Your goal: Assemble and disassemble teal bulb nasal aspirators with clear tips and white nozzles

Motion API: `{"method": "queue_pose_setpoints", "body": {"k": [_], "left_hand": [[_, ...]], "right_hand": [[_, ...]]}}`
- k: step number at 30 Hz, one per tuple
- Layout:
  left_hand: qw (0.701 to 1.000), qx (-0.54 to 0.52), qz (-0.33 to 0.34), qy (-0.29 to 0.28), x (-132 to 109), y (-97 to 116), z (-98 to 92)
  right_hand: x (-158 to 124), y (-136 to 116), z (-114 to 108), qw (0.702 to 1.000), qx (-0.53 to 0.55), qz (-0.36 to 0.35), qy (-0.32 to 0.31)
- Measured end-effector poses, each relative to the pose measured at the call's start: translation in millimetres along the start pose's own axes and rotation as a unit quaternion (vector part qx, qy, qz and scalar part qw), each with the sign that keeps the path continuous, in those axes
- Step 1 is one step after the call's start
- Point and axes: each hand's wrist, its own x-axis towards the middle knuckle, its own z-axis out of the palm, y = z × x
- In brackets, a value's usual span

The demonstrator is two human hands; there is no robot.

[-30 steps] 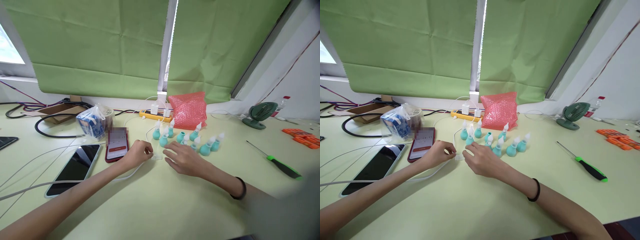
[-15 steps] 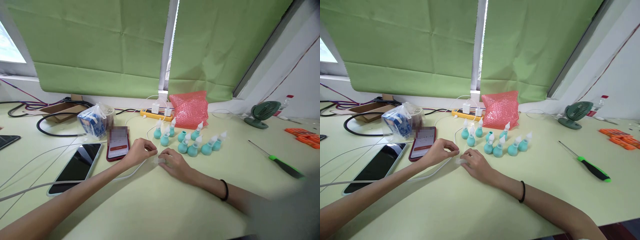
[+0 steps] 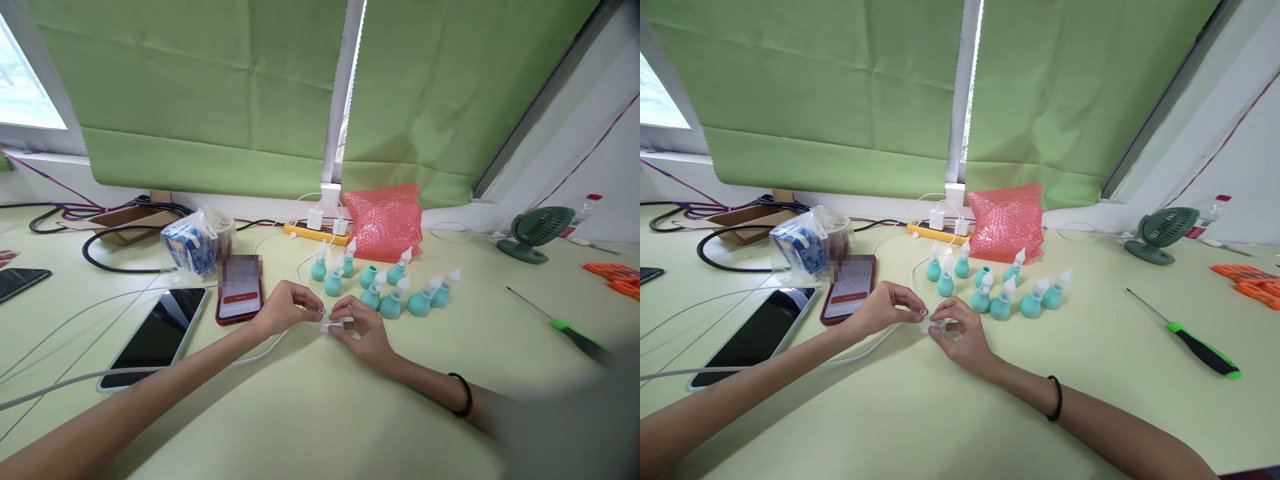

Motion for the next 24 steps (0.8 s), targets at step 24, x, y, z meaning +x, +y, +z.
{"method": "queue_pose_setpoints", "body": {"k": [24], "left_hand": [[0.992,0.113,0.051,-0.007,-10.9,5.9,6.1]], "right_hand": [[0.6,-0.3,1.6,0.991,0.106,0.067,0.034]]}}
